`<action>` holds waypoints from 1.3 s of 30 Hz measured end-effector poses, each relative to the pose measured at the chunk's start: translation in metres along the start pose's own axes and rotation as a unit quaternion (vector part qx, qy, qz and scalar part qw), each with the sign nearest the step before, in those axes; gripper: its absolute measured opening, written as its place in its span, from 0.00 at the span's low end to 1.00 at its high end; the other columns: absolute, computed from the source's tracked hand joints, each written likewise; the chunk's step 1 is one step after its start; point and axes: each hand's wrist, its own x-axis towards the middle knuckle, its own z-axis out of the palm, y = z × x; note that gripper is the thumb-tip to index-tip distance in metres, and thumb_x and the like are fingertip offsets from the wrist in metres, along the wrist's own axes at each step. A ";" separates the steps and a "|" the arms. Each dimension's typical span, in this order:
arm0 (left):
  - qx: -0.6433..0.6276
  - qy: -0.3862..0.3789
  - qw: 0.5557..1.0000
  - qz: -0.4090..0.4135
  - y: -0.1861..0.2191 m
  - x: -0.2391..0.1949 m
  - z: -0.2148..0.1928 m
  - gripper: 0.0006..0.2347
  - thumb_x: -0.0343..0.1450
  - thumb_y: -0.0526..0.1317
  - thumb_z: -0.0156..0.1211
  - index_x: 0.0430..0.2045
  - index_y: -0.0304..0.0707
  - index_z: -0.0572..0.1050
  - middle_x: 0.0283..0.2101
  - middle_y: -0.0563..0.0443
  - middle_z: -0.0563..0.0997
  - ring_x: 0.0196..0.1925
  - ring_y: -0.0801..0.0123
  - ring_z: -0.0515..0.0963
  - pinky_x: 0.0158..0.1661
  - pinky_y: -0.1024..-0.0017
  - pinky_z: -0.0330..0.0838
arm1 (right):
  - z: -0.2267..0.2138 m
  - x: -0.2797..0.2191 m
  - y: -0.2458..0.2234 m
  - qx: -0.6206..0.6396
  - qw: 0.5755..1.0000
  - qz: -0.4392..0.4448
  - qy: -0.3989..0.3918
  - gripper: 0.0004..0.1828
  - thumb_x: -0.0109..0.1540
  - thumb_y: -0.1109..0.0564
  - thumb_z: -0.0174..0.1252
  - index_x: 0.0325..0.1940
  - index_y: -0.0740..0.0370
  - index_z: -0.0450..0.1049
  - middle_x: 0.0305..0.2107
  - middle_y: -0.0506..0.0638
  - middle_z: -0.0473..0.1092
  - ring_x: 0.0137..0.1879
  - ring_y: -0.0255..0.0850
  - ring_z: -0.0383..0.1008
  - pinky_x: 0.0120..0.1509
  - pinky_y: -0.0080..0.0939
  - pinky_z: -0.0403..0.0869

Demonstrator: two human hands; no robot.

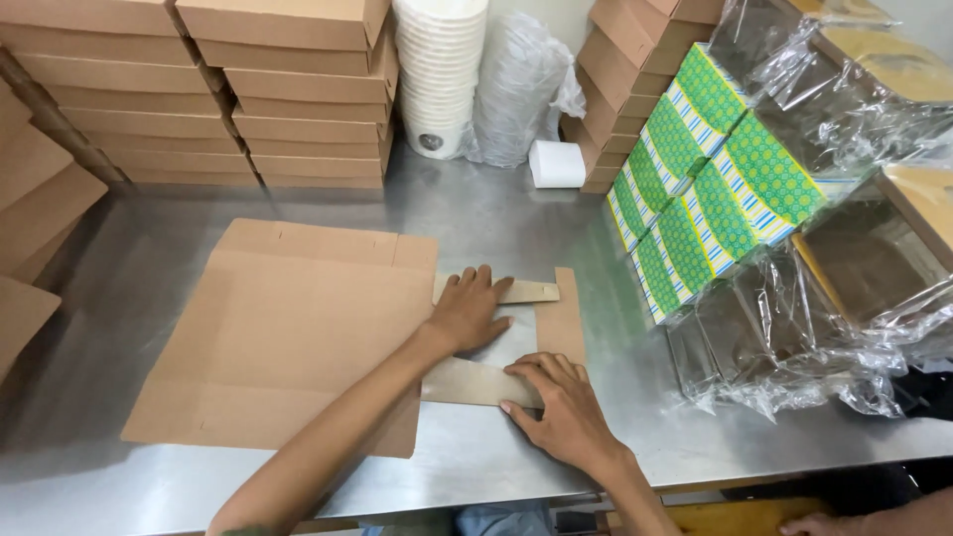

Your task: Assembling a cardboard box with a clear window by folding flaps and pressing adhesive sections.

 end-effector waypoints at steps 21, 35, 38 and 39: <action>0.041 0.090 0.982 0.163 0.049 -0.052 -0.255 0.05 0.68 0.30 0.61 0.34 0.37 0.79 0.31 0.42 0.84 0.35 0.47 0.85 0.40 0.57 0.78 | -0.005 0.046 0.014 -0.096 0.993 0.040 -0.049 0.23 0.61 0.53 0.61 0.61 0.50 0.73 0.39 0.49 0.72 0.48 0.46 0.77 0.42 0.46 0.78; 0.319 0.190 0.883 0.288 0.114 -0.177 -0.177 0.03 0.72 0.38 0.56 0.29 0.48 0.77 0.28 0.54 0.78 0.29 0.62 0.75 0.41 0.64 0.66 | -0.010 0.120 0.142 0.515 0.814 0.252 -0.087 0.28 0.57 0.42 0.67 0.56 0.56 0.71 0.43 0.57 0.73 0.45 0.52 0.75 0.36 0.53 0.78; 0.267 0.149 0.907 0.290 0.101 -0.182 -0.109 0.04 0.70 0.34 0.57 0.26 0.47 0.77 0.27 0.52 0.77 0.28 0.61 0.75 0.40 0.63 0.68 | -0.008 0.144 0.194 0.719 0.600 0.328 -0.127 0.27 0.57 0.40 0.69 0.52 0.57 0.75 0.35 0.56 0.78 0.36 0.50 0.80 0.32 0.48 0.80; 0.235 0.122 0.920 0.290 0.096 -0.182 -0.084 0.05 0.68 0.32 0.59 0.25 0.46 0.78 0.28 0.52 0.77 0.28 0.60 0.75 0.39 0.62 0.68 | -0.006 0.152 0.211 0.796 0.470 0.355 -0.143 0.27 0.57 0.39 0.70 0.50 0.58 0.78 0.32 0.56 0.80 0.32 0.49 0.82 0.30 0.45 0.82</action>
